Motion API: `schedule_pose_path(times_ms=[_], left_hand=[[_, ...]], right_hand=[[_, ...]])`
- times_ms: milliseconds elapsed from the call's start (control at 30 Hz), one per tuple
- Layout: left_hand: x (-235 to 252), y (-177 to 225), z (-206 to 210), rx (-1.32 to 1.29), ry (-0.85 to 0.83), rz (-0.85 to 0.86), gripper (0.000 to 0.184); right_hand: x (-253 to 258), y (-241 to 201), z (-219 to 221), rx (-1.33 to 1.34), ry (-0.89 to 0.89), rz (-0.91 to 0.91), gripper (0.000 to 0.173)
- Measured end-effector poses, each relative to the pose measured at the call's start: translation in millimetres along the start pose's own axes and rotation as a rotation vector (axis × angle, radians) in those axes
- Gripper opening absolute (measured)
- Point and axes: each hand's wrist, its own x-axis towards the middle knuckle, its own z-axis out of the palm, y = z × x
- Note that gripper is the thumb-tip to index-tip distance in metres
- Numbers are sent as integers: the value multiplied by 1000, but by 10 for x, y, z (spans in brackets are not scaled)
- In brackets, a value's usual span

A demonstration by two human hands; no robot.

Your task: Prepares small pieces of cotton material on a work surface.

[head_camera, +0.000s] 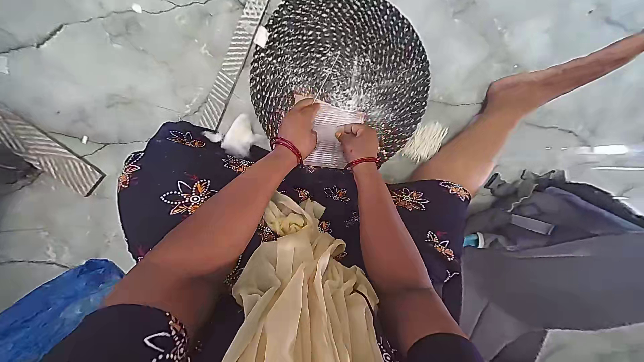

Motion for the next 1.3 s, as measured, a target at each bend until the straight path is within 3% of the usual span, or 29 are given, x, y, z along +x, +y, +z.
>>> schedule_pose_path(times_ms=[200,300,400,500,633,933,1167,1300], left_hand=[[56,-39,72,57,-21,-79,59],[51,-118,132,45,139,-44,58],[74,-127,200,72,233,-57,74],[105,-46,244,158,178,-136,92],[133,-55,304,245,147,-188,100],[159,-62,282,226,121,-208,98],[156,-55,263,232,94,-223,99],[164,-56,267,229,101,-234,100]], right_hand=[[50,6,27,-79,5,-6,30],[59,15,18,-50,-9,-10,30],[52,27,19,-51,-14,-19,30],[48,28,19,-73,-20,-29,31],[55,23,-11,-62,-32,-1,26],[89,103,-159,3,32,-2,27],[43,-21,-198,-286,-117,83,26],[85,61,-278,-204,-81,56,27]])
